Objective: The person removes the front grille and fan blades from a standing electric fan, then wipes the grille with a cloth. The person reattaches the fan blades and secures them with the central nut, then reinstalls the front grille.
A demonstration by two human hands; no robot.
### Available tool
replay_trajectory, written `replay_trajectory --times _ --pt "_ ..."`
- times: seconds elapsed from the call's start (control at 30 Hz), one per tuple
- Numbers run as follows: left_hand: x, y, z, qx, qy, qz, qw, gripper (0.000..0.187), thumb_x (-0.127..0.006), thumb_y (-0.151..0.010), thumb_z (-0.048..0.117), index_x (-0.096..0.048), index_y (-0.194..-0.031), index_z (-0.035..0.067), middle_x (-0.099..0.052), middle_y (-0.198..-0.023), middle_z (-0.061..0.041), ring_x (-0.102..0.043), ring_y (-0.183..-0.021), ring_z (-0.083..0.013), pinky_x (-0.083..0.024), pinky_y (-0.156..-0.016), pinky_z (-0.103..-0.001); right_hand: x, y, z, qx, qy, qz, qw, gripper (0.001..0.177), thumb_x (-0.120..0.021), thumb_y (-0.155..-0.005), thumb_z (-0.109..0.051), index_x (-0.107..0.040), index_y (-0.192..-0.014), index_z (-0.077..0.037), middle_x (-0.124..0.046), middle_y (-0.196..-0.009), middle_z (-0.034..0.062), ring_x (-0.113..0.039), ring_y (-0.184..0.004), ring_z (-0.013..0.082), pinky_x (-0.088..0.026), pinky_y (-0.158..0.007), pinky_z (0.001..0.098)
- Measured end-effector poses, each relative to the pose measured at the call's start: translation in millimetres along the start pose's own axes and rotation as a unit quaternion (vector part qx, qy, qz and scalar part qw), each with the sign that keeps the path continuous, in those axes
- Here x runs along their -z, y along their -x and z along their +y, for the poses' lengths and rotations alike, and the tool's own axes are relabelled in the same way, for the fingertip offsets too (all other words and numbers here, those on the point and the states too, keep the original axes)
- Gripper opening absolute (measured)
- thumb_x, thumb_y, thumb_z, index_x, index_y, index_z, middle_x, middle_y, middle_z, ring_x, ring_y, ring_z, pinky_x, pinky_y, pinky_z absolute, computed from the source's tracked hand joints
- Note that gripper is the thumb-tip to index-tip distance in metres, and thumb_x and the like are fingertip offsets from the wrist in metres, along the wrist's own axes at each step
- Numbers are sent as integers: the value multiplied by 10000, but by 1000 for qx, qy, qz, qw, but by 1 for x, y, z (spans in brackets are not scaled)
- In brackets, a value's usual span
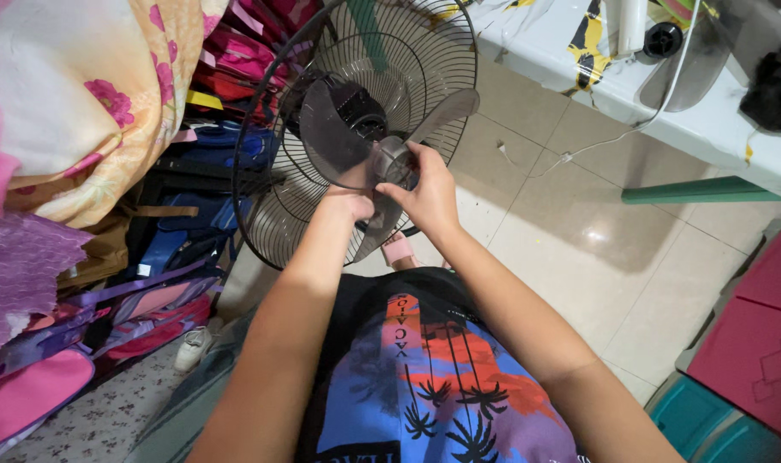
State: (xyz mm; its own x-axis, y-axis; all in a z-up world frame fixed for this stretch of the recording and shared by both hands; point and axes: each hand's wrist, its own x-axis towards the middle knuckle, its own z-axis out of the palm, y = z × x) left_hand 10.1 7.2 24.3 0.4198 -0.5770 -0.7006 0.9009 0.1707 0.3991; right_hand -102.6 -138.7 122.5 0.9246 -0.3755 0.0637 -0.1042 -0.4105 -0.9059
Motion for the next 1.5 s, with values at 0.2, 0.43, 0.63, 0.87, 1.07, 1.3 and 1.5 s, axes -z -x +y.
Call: replay_trajectory --times 0.2,0.43,0.63,0.87,1.07,1.3,1.5 --pt "27 -13 -18 -69 -8 -117 991 333 -630 -998 342 -678 -1237 115 -719 -1207 -33 -682 -1115 -157 -562 -961 -335 7 3 9 177 68 -9 982 858 -935 -674 -131 -494 -1399 -10 -554 -1419 221 -563 -1305 408 -484 -1104 429" --pt "21 -23 -10 -38 23 10 999 285 -740 -933 250 -693 -1165 93 -734 -1101 -45 -716 -994 -186 -590 -833 -344 3 -2 17 33 10 15 999 874 -989 -645 -279 -557 -1344 19 -671 -1206 205 -687 -1078 337 -559 -947 401" --pt "-3 -3 -3 -30 63 21 997 262 -764 -922 208 -675 -1141 95 -717 -1079 -57 -700 -985 -214 -595 -836 -384 6 -4 24 32 9 26 999 894 -999 -627 -310 -575 -1334 35 -689 -1180 197 -712 -1039 311 -582 -904 382" --pt "17 -3 -5 38 6 -25 999 270 -638 -999 345 -674 -1172 141 -712 -1098 -31 -671 -980 -200 -546 -827 -399 7 -3 16 32 21 -7 999 893 -980 -633 -292 -555 -1349 31 -666 -1224 212 -676 -1119 365 -552 -957 410" --pt "29 -10 -6 26 -82 -24 996 288 -584 -986 427 -659 -1156 207 -673 -1031 36 -620 -897 -121 -531 -763 -366 10 -4 5 127 78 -5 989 882 -963 -646 -233 -532 -1370 28 -602 -1333 234 -601 -1214 422 -505 -1026 440" --pt "24 -20 -19 -16 -80 -20 996 320 -576 -1030 517 -654 -1142 228 -640 -980 45 -559 -806 -90 -428 -643 -276 9 -4 16 131 12 10 991 946 -973 -600 -175 -524 -1412 9 -596 -1326 217 -597 -1231 397 -503 -1055 420" --pt "1 -8 -18 -5 -120 22 993 337 -554 -984 512 -632 -1180 249 -652 -1030 68 -609 -834 -47 -472 -640 -256 8 4 31 20 -61 10 998 916 -984 -657 -258 -516 -1407 -17 -676 -1260 163 -687 -1161 290 -543 -1014 373"
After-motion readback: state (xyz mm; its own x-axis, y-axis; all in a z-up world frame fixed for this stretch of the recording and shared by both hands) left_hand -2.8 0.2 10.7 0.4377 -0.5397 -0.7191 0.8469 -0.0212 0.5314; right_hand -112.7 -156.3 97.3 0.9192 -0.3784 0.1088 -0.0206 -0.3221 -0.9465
